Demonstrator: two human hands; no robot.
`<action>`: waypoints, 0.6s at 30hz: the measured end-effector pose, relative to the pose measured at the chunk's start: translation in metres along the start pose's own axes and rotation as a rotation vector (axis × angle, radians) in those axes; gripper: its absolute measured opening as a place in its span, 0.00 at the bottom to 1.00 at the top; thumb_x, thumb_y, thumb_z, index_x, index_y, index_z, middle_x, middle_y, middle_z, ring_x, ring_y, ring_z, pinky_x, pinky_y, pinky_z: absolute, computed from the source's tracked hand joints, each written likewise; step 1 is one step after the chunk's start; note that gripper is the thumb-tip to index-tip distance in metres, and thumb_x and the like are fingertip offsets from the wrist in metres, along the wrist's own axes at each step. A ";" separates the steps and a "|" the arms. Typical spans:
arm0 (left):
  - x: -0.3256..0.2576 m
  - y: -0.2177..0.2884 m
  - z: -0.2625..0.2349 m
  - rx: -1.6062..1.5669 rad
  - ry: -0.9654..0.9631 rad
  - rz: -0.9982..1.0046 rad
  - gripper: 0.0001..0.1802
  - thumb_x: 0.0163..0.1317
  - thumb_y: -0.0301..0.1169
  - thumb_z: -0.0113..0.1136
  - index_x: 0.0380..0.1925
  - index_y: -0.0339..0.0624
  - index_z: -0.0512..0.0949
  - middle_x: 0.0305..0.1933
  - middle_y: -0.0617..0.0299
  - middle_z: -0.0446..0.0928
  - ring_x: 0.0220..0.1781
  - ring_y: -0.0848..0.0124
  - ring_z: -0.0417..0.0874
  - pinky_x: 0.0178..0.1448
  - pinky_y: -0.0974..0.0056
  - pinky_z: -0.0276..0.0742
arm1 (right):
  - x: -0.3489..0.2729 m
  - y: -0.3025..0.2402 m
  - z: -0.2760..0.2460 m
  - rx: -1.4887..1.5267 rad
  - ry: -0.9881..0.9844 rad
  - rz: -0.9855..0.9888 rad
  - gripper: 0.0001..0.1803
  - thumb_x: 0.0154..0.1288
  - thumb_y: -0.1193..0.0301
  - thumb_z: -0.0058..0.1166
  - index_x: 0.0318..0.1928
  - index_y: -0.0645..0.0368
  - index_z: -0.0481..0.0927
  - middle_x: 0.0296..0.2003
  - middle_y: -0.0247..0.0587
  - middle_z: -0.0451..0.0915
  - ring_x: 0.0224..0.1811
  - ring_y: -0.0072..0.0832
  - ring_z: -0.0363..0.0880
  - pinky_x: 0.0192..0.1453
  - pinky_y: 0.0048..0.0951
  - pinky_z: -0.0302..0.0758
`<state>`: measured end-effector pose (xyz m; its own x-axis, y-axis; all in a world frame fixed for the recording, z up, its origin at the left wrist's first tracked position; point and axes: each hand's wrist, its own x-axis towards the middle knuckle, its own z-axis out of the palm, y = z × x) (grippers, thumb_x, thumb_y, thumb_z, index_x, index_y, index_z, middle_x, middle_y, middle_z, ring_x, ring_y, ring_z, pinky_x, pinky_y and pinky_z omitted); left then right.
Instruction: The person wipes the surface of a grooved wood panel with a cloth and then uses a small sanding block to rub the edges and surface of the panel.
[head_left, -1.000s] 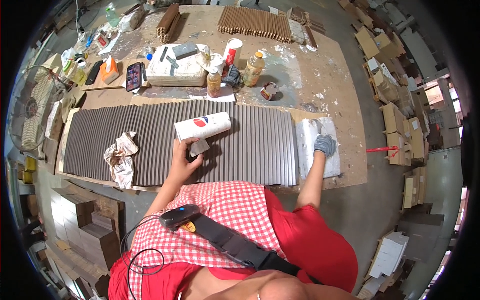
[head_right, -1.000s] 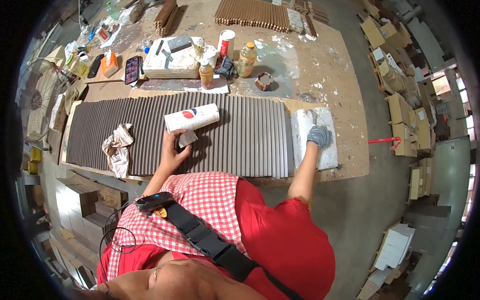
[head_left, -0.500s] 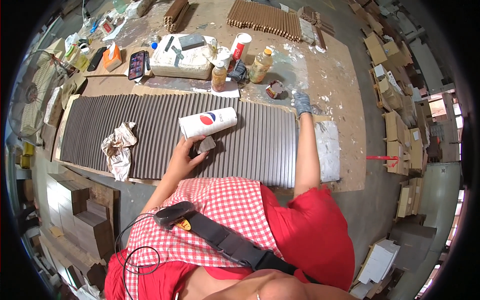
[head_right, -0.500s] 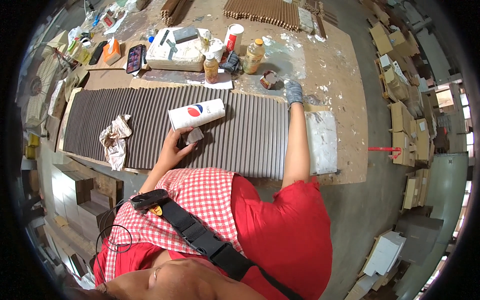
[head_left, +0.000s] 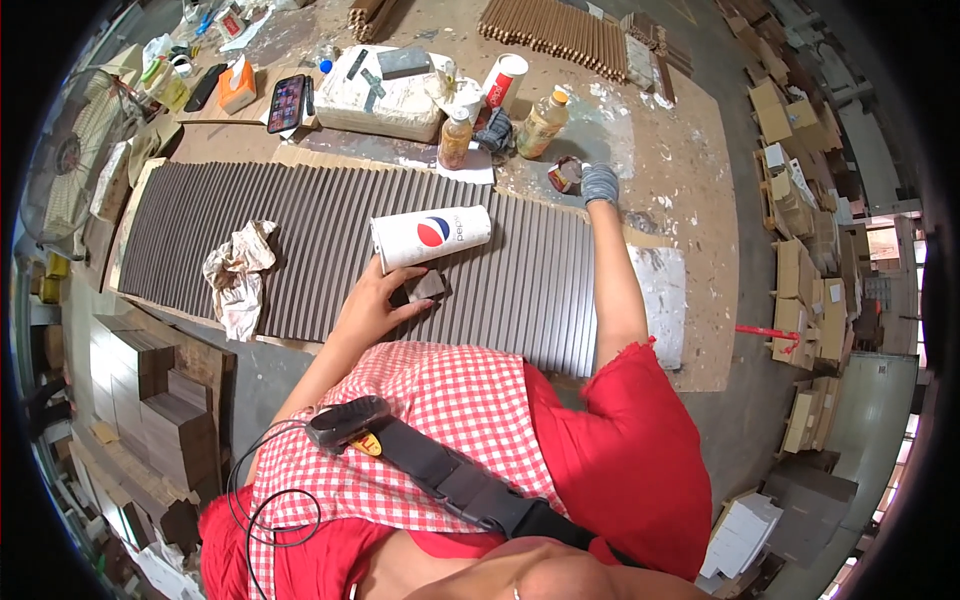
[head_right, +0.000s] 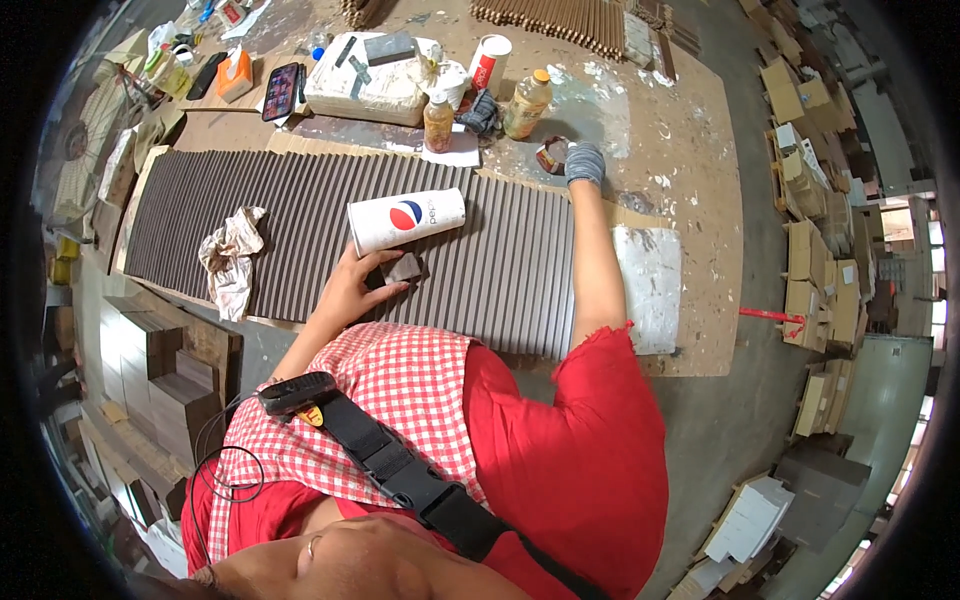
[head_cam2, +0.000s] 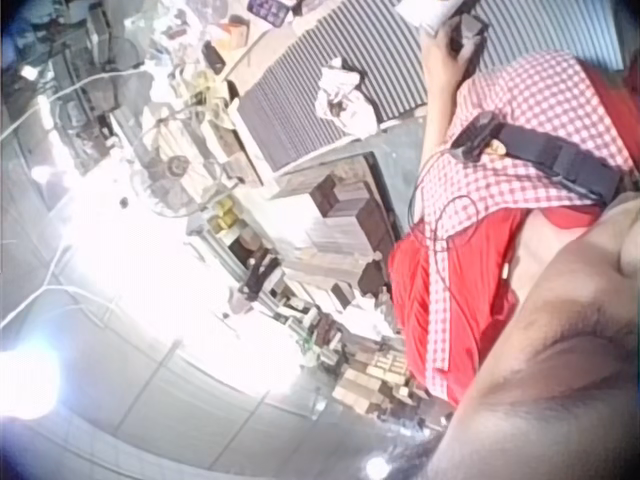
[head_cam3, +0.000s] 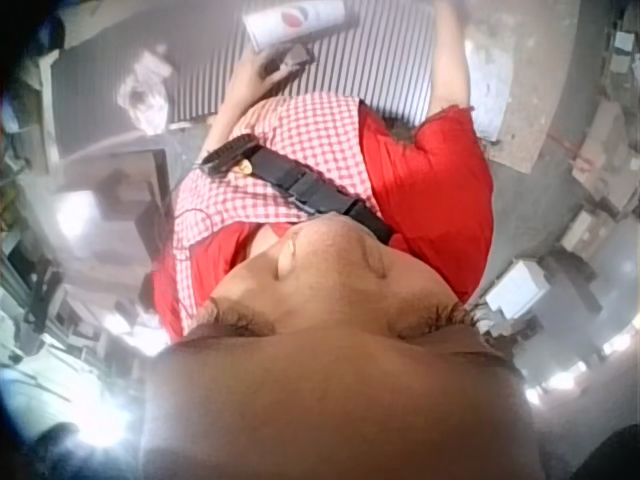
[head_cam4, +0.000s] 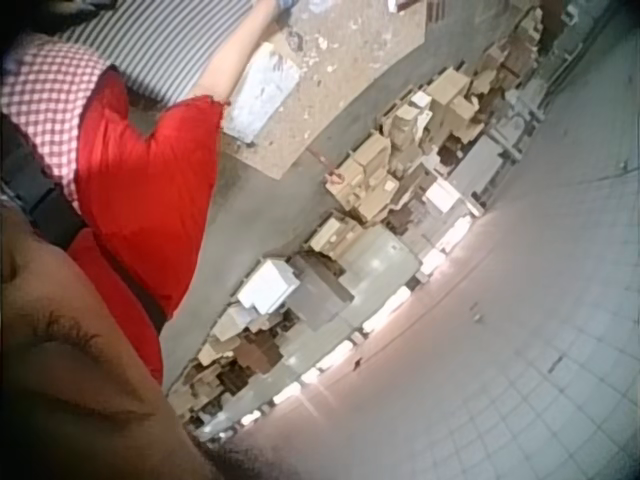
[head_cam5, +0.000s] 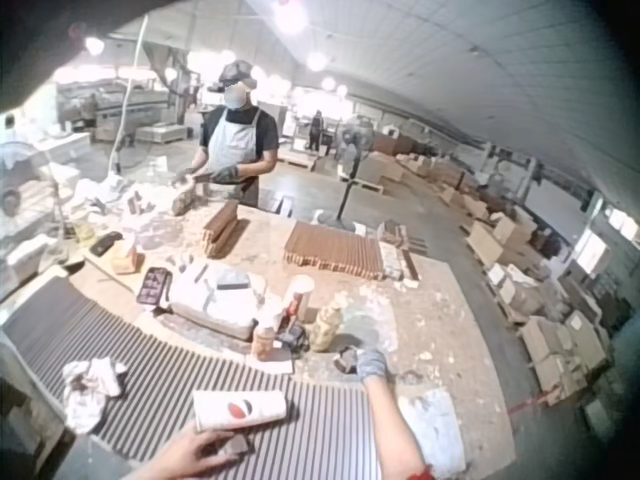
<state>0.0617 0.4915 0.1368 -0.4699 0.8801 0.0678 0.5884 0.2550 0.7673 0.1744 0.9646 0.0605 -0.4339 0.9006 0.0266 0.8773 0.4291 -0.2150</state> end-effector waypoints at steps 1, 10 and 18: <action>0.000 -0.001 0.000 0.003 0.007 0.005 0.26 0.50 0.39 0.70 0.50 0.49 0.78 0.52 0.48 0.70 0.53 0.51 0.76 0.54 0.55 0.75 | 0.000 -0.003 -0.001 0.001 -0.004 -0.004 0.23 0.63 0.56 0.46 0.35 0.66 0.82 0.38 0.64 0.79 0.44 0.54 0.79 0.49 0.46 0.74; -0.002 -0.002 0.000 0.032 0.015 0.000 0.29 0.45 0.40 0.67 0.50 0.43 0.76 0.51 0.47 0.69 0.52 0.50 0.75 0.55 0.55 0.75 | 0.023 0.040 0.027 0.498 -0.215 0.222 0.17 0.61 0.61 0.50 0.40 0.61 0.81 0.33 0.57 0.81 0.37 0.47 0.80 0.41 0.43 0.75; -0.005 -0.004 0.004 0.106 0.010 -0.026 0.28 0.44 0.37 0.65 0.48 0.40 0.75 0.50 0.46 0.68 0.54 0.50 0.73 0.56 0.53 0.73 | 0.008 0.007 0.011 0.074 -0.011 -0.070 0.23 0.62 0.56 0.44 0.35 0.64 0.82 0.39 0.60 0.79 0.44 0.54 0.78 0.50 0.47 0.73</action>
<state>0.0639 0.4878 0.1311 -0.4919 0.8689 0.0556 0.6423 0.3191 0.6969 0.1747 0.9738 0.0487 -0.4960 0.8677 0.0336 0.8276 0.4840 -0.2842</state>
